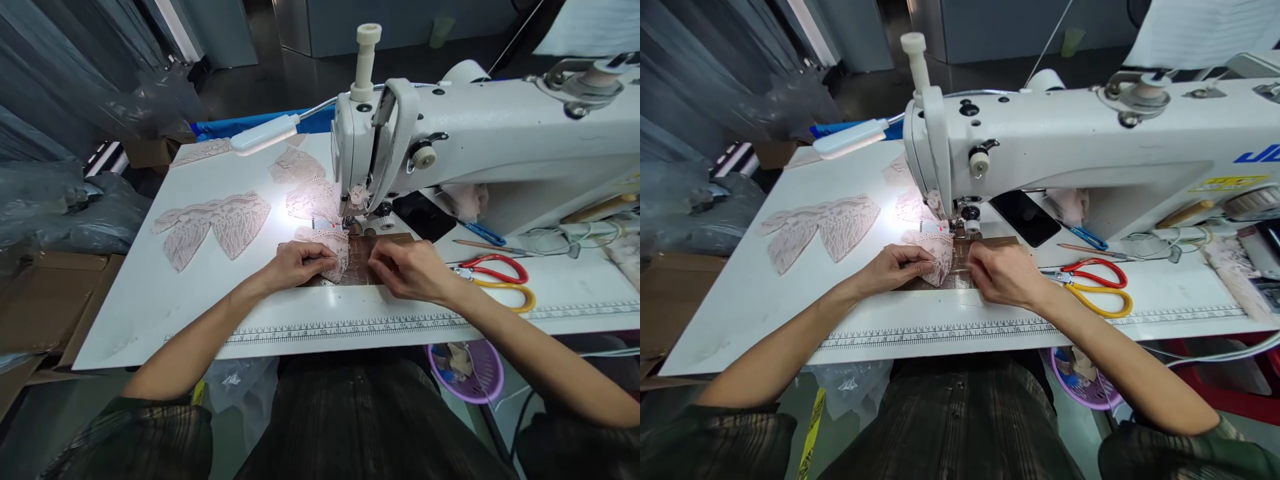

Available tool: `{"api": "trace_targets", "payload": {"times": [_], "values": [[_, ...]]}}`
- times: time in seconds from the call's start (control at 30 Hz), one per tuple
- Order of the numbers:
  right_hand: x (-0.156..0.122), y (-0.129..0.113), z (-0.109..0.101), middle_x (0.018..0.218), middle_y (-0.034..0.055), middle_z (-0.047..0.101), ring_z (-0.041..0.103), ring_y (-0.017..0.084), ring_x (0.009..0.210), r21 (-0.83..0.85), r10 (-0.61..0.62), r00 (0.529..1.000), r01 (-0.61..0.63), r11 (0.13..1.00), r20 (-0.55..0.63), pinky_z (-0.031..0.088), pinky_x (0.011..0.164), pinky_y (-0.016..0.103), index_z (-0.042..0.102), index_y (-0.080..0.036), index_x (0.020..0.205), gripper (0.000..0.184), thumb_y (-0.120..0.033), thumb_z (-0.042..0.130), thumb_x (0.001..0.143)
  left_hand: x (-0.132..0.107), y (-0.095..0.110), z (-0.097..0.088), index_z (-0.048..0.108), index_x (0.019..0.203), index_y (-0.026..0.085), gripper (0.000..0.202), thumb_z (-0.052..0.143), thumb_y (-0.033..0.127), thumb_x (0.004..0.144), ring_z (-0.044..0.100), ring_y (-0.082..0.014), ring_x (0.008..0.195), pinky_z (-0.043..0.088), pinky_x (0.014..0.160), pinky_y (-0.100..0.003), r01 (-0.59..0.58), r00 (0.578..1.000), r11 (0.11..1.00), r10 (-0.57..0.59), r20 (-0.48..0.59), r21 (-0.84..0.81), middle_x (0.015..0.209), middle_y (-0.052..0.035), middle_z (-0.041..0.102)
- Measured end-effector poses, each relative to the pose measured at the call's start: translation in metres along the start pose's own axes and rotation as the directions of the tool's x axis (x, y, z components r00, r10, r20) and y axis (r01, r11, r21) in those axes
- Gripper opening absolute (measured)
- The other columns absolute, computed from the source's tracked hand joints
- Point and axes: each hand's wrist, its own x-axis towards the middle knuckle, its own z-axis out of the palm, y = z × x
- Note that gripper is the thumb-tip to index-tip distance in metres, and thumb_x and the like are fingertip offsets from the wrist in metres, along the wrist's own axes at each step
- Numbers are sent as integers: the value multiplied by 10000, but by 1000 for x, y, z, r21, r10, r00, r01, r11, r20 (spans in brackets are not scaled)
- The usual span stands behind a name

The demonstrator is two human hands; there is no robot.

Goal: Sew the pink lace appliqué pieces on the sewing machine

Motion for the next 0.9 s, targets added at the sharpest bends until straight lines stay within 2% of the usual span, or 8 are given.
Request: {"api": "trace_targets", "payload": {"times": [0.1,0.17,0.37,0.5,0.63,0.73,0.8,0.9], "values": [[1,-4,0,506,-16,453,371,121,481,176,-1,990,-23,984,138,223,531,286,516,-205,635,432,-469,437,967,-1,11,-1,769,919,197,139,712,308,857,723,-218,960,592,853,-361,-154,985,988,152,76,26,1026,-101,761],[8,-4,3,566,1,529,435,131,526,200,39,994,-59,978,102,263,553,280,561,-202,675,414,-467,444,971,-4,19,-8,778,865,208,94,752,286,819,693,-249,1078,553,971,-431,-265,950,964,254,183,35,1143,-117,732],[25,0,21,787,53,662,549,163,643,130,169,984,-160,979,-60,380,627,288,669,-173,934,256,-327,468,966,-5,13,-27,752,970,192,137,693,255,865,713,-210,955,593,866,-389,-400,916,899,396,59,180,1010,-99,760],[22,-4,37,1018,123,653,592,233,892,77,16,992,-6,997,-121,473,785,358,683,-166,1136,298,-288,472,963,-6,9,-26,704,1139,200,295,677,323,872,666,-241,1068,554,915,-407,-440,897,790,365,248,427,1186,-111,699],[17,0,45,1101,125,601,540,272,1033,13,-170,979,173,985,-113,473,905,456,711,-236,1165,304,-262,498,950,-11,17,-20,735,820,175,309,695,480,837,661,-167,746,529,657,-282,-426,899,763,293,327,486,852,-55,702],[17,5,47,1095,119,580,559,243,1015,103,-129,979,146,984,-157,503,883,416,690,-229,1209,324,-275,481,966,-10,14,-16,676,665,159,344,633,399,909,645,-140,699,512,639,-263,-456,890,765,384,246,454,778,-49,688],[18,6,48,1094,128,569,566,239,1004,117,-97,981,118,986,-171,511,877,407,655,-204,1265,353,-277,476,970,-7,7,-15,707,837,155,228,566,291,954,680,-172,879,539,773,-303,-476,873,734,460,161,484,962,-83,727],[18,0,50,1117,144,569,538,276,1031,1,-125,984,126,992,-129,489,899,468,643,-208,1279,361,-259,483,960,-4,1,-15,613,1238,168,306,530,276,964,606,-235,1173,493,967,-403,-466,876,658,436,205,592,1311,-118,635]]}}
